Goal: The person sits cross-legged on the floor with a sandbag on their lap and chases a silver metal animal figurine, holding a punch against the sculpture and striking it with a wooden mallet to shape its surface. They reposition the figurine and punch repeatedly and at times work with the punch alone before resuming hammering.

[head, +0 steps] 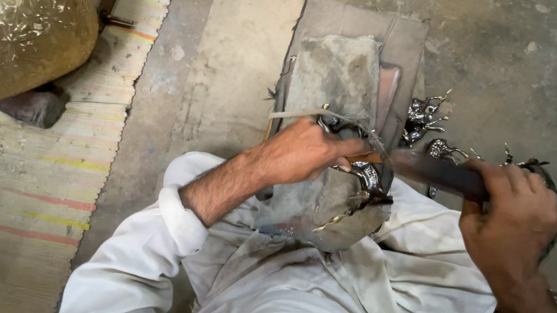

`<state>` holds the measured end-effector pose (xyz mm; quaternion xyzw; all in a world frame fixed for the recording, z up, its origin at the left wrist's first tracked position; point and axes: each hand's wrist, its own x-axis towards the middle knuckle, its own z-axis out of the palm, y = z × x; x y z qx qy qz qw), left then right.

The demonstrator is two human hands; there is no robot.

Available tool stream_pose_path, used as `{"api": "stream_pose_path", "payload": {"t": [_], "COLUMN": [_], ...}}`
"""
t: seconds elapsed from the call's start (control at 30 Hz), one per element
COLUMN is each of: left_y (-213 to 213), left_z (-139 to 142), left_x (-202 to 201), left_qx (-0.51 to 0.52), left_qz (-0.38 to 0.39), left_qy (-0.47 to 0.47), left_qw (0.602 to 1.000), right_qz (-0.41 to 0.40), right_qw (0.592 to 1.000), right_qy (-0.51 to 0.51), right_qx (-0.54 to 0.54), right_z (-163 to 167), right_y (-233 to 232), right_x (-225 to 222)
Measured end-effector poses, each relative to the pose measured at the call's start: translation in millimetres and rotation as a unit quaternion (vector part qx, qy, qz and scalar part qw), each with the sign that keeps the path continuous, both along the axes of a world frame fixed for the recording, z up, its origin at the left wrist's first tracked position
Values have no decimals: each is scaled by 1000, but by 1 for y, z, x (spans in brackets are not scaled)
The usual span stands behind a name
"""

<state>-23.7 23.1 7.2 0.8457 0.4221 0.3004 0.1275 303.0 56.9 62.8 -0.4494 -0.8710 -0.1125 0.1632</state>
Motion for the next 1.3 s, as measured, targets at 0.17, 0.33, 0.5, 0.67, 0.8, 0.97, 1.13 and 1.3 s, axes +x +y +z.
{"api": "stream_pose_path", "payload": {"t": [0.17, 0.33, 0.5, 0.67, 0.8, 0.97, 1.13, 1.3], "left_y": [-2, -19, -40, -43, -44, -47, -48, -47], "left_z": [4, 0, -25, -42, -44, -43, -42, -43], "left_x": [-1, -14, 1, 13, 17, 18, 17, 18], "left_qx": [0, -2, -35, 40, 69, 61, 41, 67], "left_qz": [-5, 75, 140, 178, 197, 220, 234, 211], "left_qy": [-14, -207, -351, -316, -287, -248, -222, -254], "left_qw": [1000, 975, 925, 931, 935, 941, 946, 942], "right_qz": [38, 19, -81, 70, 126, 160, 174, 163], "right_qw": [995, 995, 936, 988, 987, 982, 973, 969], "right_qy": [65, -33, 84, 18, 86, -47, -121, -166], "right_qx": [-58, -97, -331, -133, -40, 90, 90, 84], "right_z": [9, 18, 20, 26, 47, 84, 106, 115], "right_y": [-3, 3, 13, 22, 24, 17, 11, 15], "right_x": [1, -4, -11, -26, -48, -74, -91, -96]}}
